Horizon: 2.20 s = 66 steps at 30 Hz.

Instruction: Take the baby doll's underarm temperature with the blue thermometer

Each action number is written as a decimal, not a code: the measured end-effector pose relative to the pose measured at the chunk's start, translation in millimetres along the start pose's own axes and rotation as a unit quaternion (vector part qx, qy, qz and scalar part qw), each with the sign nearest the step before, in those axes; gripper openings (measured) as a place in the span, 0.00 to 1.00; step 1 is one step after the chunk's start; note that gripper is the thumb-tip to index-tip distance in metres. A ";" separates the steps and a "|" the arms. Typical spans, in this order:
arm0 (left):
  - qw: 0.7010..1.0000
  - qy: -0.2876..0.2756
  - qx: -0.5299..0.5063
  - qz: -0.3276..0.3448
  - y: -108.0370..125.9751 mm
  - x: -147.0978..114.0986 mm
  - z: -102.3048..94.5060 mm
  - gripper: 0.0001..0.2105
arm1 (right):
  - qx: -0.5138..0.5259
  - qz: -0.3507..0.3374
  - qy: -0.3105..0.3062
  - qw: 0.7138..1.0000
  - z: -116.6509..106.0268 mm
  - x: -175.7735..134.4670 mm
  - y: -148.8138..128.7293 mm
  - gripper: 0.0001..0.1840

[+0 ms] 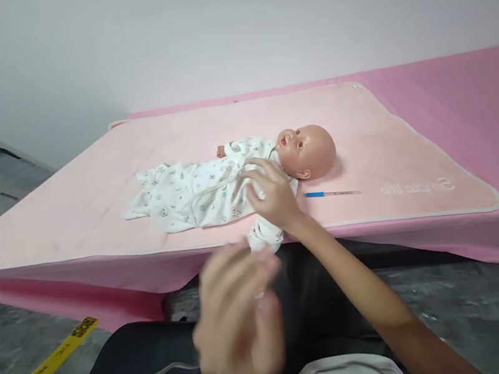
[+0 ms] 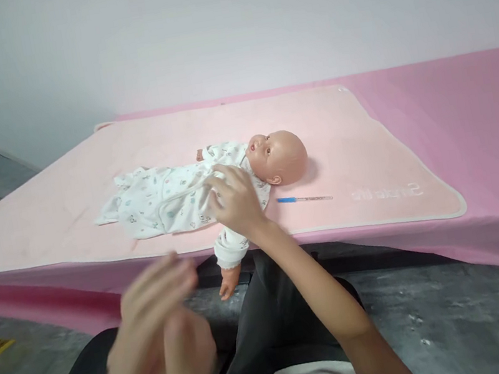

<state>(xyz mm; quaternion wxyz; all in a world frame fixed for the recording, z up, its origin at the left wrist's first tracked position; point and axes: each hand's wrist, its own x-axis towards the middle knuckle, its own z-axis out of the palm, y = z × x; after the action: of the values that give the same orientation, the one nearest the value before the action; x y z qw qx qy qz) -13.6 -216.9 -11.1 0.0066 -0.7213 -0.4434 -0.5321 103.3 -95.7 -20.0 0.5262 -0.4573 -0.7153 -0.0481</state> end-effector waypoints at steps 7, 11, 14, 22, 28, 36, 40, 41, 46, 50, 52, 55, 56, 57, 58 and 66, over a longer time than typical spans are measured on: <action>0.981 -0.079 0.178 -0.023 -112.2 59.9 33.6 0.17 | -0.195 0.175 -0.060 0.963 -88.6 -66.5 56.4 0.10; 0.981 -0.082 0.168 -0.057 -132.2 62.8 32.6 0.13 | -0.258 0.193 -0.144 0.936 -95.8 -71.5 66.6 0.14; 0.982 -0.113 0.122 -0.094 -131.5 72.2 21.9 0.11 | -0.287 0.192 -0.166 0.924 -93.1 -65.0 61.0 0.17; 0.962 -0.168 0.030 -0.211 -144.7 100.4 -12.6 0.12 | -0.303 0.246 -0.188 0.901 -95.3 -46.2 55.1 0.12; 0.989 -0.011 0.147 -0.015 -118.2 102.0 39.9 0.07 | -0.258 0.206 -0.209 0.920 -93.5 -52.6 60.0 0.13; 0.975 -0.110 0.144 0.128 -94.3 92.5 105.3 0.12 | -0.128 0.315 -0.162 0.926 -127.3 -27.4 43.7 0.11; 0.977 -0.096 0.142 0.128 -99.4 86.9 104.6 0.14 | -0.140 0.309 -0.175 0.924 -135.1 -18.7 36.4 0.13; 0.977 -0.096 0.143 0.128 -99.3 86.3 104.4 0.14 | -0.149 0.308 -0.196 0.919 -134.7 -18.3 35.9 0.13; 0.977 -0.096 0.139 0.130 -97.1 85.8 106.0 0.14 | -0.145 0.306 -0.238 0.910 -126.9 -18.9 38.6 0.15; 0.978 -0.088 0.136 0.129 -97.2 85.8 106.9 0.13 | -0.097 0.326 -0.200 0.919 -119.4 -20.2 48.0 0.11; 0.978 -0.086 0.136 0.131 -97.3 85.7 106.8 0.13 | -0.056 0.347 -0.178 0.919 -115.6 -21.3 53.9 0.09; 0.976 -0.088 0.137 0.142 -97.2 85.8 106.6 0.13 | 0.043 0.367 -0.161 0.915 -110.3 -22.0 59.0 0.08; 0.976 -0.089 0.138 0.146 -97.1 85.9 106.6 0.13 | 0.082 0.374 -0.157 0.910 -108.9 -21.9 59.0 0.09; 0.975 -0.090 0.138 0.148 -97.1 85.9 106.7 0.13 | 0.120 0.382 -0.152 0.903 -107.8 -21.6 58.0 0.10; 0.975 -0.089 0.139 0.150 -97.1 85.9 106.8 0.13 | 0.154 0.393 -0.144 0.895 -107.1 -21.2 56.3 0.12; 0.978 -0.078 0.134 0.142 -97.8 85.3 108.3 0.12 | 0.375 0.480 -0.049 0.791 -118.6 -17.7 45.9 0.17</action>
<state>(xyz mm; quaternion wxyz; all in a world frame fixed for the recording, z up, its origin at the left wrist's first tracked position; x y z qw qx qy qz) 9.1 -51.5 -37.3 0.1438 -0.8086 -0.4028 -0.4039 220.3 -145.2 -0.7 0.5760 -0.5108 -0.3901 0.5050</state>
